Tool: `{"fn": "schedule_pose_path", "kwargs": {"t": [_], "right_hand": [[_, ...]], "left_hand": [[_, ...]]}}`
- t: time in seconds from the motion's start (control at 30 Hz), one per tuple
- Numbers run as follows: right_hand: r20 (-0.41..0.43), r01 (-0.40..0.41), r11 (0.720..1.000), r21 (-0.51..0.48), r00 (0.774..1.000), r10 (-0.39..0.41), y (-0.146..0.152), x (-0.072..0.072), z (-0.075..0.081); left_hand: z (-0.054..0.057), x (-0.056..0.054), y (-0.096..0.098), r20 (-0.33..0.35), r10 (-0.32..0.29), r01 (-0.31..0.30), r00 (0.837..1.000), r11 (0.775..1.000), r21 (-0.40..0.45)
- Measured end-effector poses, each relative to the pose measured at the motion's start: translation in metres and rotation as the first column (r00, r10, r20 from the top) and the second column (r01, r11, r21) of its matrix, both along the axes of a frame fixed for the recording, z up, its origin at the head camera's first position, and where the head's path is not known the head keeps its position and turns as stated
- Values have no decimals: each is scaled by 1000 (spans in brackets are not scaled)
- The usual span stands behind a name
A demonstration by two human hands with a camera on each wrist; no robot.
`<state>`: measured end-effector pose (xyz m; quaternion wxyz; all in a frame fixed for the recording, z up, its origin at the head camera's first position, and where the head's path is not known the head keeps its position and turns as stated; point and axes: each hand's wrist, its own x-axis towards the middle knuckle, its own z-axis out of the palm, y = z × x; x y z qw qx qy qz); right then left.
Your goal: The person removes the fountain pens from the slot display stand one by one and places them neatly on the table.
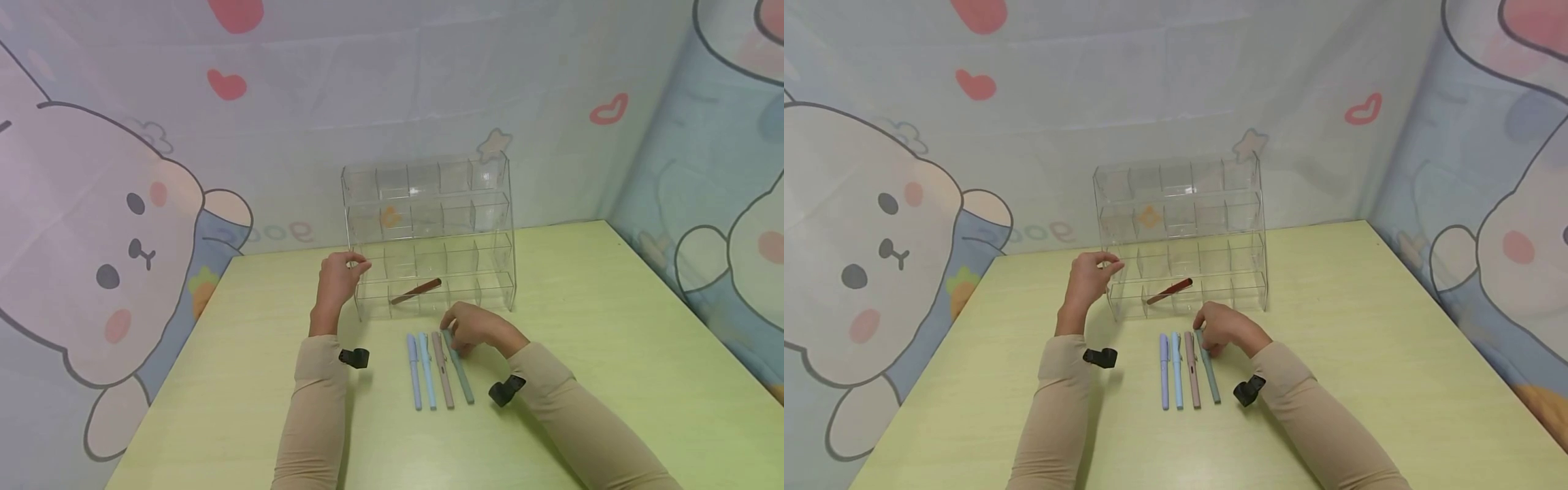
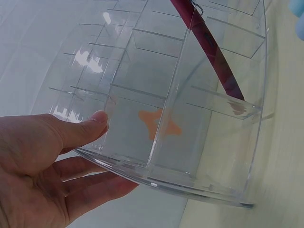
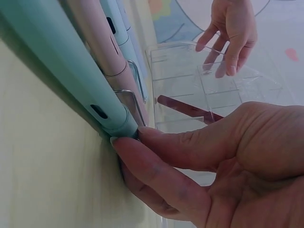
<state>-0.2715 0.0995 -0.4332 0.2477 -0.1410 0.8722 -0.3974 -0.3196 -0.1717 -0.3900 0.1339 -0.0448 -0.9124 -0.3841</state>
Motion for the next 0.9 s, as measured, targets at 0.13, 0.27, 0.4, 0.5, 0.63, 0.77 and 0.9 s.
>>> {"fn": "schedule_pose_path", "kwargs": {"t": [0.13, 0.27, 0.4, 0.5, 0.63, 0.77, 0.9], "right_hand": [[18, 6, 1000, -5, 1000, -6, 1, -1, -1], [25, 7, 1000, 0, 1000, -7, 1, -2, 0], [37, 18, 1000, 5, 999, -18, 2, -2, 3], [54, 40, 999, -20, 998, -39, 4, -2, 8], [50, 50, 997, -62, 998, -47, 9, -3, 11], [23, 40, 996, -74, 999, -38, 13, -2, 17], [-21, 21, 997, -78, 1000, -23, 18, 0, 27]], "left_hand": [[0, 0, 0, 0, 0, 0, 1000, 1000, 0], [-2, -1, -1, -5, -1, 1, 1000, 1000, -7], [-2, -2, -1, -12, -1, 1, 1000, 1000, -13], [-2, -2, -2, -12, 0, 0, 1000, 1000, -14], [-2, -3, -2, -14, -1, 1, 1000, 1000, -7], [-3, -2, -2, -17, -4, 4, 1000, 1000, 5], [-3, -2, -2, -17, -5, 5, 1000, 1000, 3]]}}
